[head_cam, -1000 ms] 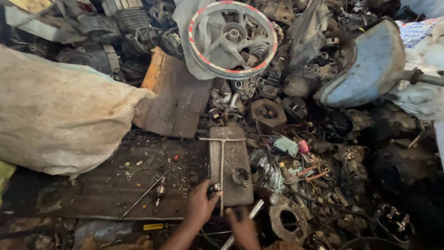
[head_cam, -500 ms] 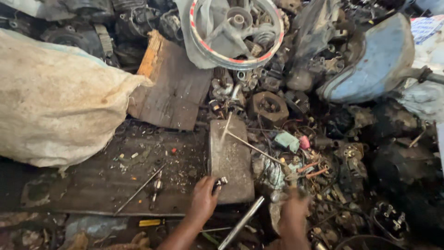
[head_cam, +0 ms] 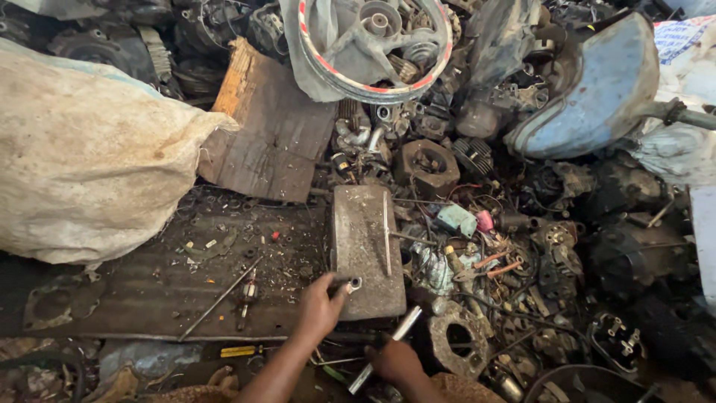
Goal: The person is repairing a small mechanical part, likely a carburetor, using a hammer and a screwdriver. They repeatedly strike the part on a metal block to dislodge components and use the screwdriver to pry out internal pieces.
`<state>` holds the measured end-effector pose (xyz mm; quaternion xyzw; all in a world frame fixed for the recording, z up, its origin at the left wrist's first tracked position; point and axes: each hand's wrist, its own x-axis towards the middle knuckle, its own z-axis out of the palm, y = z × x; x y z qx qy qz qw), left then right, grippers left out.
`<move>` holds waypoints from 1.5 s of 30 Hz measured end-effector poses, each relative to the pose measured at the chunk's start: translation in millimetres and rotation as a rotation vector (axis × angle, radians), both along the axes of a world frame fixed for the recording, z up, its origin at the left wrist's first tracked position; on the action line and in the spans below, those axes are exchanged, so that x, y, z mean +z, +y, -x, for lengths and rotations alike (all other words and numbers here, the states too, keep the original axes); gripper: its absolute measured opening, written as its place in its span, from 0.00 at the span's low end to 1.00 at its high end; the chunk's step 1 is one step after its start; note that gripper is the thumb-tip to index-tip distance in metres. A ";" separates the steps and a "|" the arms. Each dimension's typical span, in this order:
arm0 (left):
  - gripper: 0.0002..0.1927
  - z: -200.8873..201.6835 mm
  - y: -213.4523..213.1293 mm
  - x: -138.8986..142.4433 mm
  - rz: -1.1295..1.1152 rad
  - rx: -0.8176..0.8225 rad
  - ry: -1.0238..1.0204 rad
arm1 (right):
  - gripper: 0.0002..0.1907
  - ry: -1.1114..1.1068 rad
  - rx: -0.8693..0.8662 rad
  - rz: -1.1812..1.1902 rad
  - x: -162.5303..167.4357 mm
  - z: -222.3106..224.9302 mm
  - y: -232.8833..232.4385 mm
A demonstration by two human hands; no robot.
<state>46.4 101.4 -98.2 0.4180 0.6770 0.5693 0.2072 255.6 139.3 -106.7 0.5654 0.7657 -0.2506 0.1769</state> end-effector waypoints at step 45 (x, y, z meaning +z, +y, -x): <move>0.50 -11.3 8.7 1.7 -0.078 0.174 -1.254 | 0.38 1.270 0.031 -0.419 -6.5 -41.9 -45.3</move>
